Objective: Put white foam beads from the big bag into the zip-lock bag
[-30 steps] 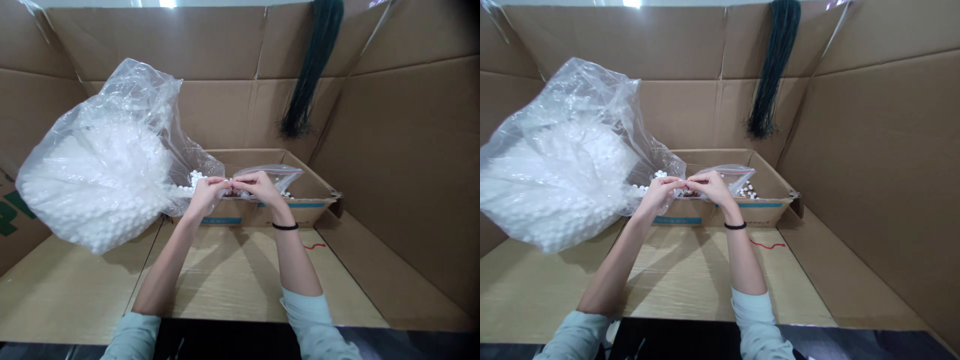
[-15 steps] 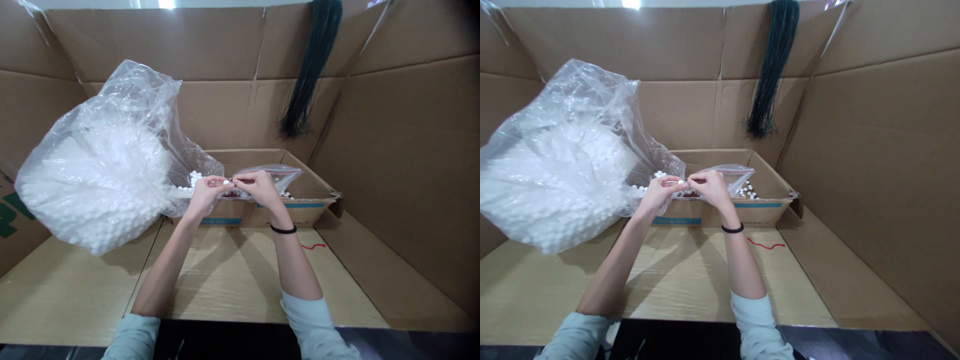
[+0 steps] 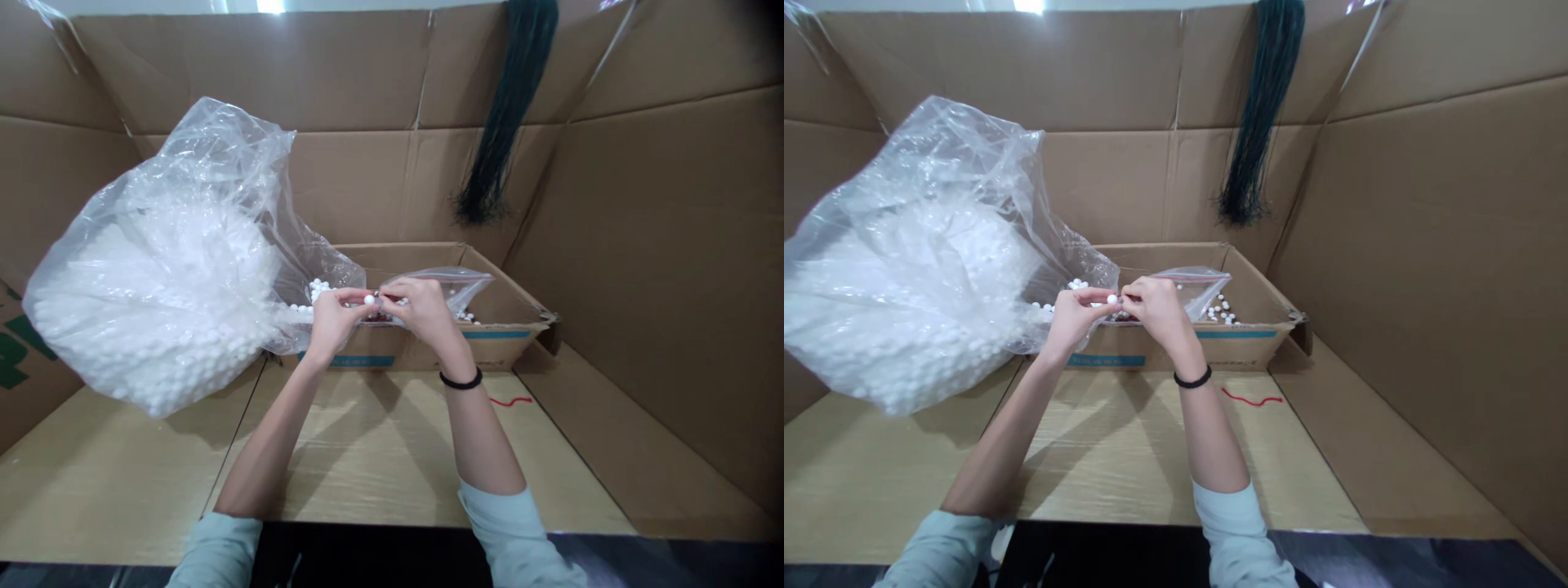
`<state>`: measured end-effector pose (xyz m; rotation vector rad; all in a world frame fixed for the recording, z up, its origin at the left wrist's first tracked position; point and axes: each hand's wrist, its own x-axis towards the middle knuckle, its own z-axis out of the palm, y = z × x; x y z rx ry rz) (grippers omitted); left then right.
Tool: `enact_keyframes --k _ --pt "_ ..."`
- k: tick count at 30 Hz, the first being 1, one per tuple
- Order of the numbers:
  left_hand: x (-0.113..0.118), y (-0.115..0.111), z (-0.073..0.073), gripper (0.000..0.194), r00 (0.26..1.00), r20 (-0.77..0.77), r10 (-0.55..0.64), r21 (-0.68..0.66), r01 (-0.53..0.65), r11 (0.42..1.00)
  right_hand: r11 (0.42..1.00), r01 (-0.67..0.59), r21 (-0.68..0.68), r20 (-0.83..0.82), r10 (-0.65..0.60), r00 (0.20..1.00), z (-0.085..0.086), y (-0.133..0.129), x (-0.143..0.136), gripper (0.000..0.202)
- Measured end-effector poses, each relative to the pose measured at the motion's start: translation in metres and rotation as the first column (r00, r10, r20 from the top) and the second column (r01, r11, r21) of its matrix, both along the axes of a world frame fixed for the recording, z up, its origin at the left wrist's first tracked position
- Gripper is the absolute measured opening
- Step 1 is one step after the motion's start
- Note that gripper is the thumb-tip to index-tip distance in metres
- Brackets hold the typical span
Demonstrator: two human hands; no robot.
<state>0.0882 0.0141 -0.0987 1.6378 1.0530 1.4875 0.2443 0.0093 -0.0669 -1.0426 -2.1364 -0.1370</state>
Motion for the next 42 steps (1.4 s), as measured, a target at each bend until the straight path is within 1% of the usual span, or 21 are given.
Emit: enact_keyframes --k 5,10,17,21,26,33,42 --pt "-0.001 -0.001 0.001 0.032 0.997 -0.055 0.053 0.029 -0.052 0.998 1.0 -0.011 0.027 0.021 0.011 1.0 -0.003 0.002 -0.001 0.02" --pt "0.0 -0.005 0.006 0.034 0.992 -0.088 0.085 0.015 -0.084 0.996 0.999 -0.02 0.043 0.015 0.019 1.0 -0.005 0.004 -0.002 0.019" --pt "0.001 -0.008 0.009 0.031 0.97 -0.19 0.151 0.03 -0.148 0.989 0.999 -0.014 0.04 0.036 0.013 0.999 -0.006 0.005 -0.003 0.019" --pt "0.001 -0.008 0.009 0.026 0.959 -0.239 0.15 0.051 -0.142 0.989 0.999 -0.004 0.042 0.057 0.002 0.998 -0.007 0.005 -0.003 0.019" --pt "0.003 -0.01 0.01 0.023 0.965 -0.227 0.131 0.052 -0.122 0.991 0.999 -0.01 0.054 0.045 0.008 0.999 -0.006 0.004 -0.002 0.018" --pt "0.003 -0.01 0.01 0.026 0.953 -0.244 0.178 0.069 -0.166 0.984 0.998 0.044 0.045 0.054 -0.046 0.998 -0.004 0.001 -0.004 0.017" --pt "0.003 -0.011 0.011 0.027 0.947 -0.258 0.191 0.075 -0.178 0.981 0.997 0.043 0.061 0.068 -0.047 0.997 -0.005 0.0 -0.006 0.017"
